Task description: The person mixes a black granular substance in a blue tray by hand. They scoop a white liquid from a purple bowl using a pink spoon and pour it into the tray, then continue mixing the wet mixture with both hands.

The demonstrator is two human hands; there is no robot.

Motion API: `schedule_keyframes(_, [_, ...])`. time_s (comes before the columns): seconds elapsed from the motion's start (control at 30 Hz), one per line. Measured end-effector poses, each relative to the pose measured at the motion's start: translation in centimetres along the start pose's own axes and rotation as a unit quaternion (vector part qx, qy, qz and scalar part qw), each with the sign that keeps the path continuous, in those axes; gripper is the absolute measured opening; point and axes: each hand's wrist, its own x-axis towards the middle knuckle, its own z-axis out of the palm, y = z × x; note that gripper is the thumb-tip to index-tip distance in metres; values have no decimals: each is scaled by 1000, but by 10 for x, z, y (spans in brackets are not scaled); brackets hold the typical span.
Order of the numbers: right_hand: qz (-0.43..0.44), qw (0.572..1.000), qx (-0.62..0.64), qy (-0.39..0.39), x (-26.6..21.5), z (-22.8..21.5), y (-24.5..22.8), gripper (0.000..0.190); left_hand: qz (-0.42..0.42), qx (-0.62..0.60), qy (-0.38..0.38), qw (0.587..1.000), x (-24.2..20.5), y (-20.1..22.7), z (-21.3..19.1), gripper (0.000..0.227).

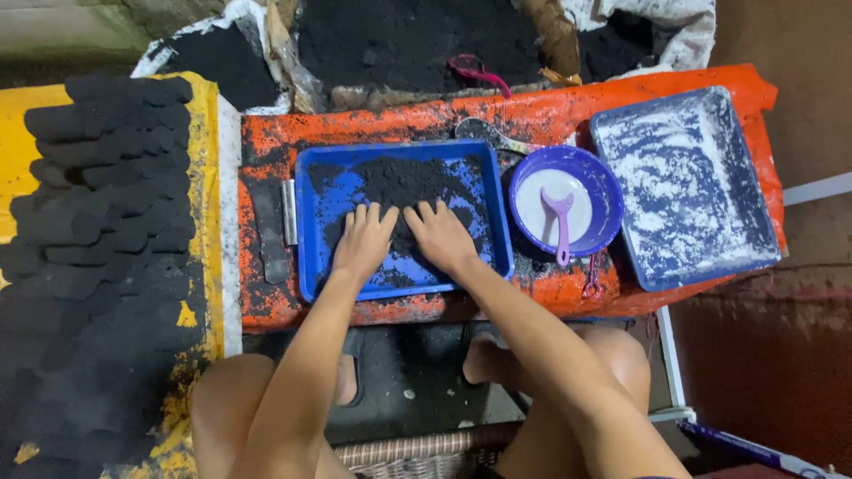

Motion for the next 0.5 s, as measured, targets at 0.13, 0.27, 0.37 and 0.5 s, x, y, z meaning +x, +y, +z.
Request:
schedule_keyframes(0.13, [-5, 1000, -3, 21, 7, -15, 3, 28, -3, 29, 15, 999, 6, -1, 14, 48])
schedule_keyframes(0.27, [66, 991, 100, -51, 6, -46, -1, 25, -39, -59, 19, 997, 1, 6, -18, 30])
schedule_keyframes(0.37, [94, 980, 161, -63, 11, -79, 1, 18, -64, -136, 25, 988, 5, 8, -40, 21])
schedule_keyframes(0.5, [133, 971, 181, -84, 16, -99, 8, 19, -98, -233, 2, 968, 11, 14, -77, 16])
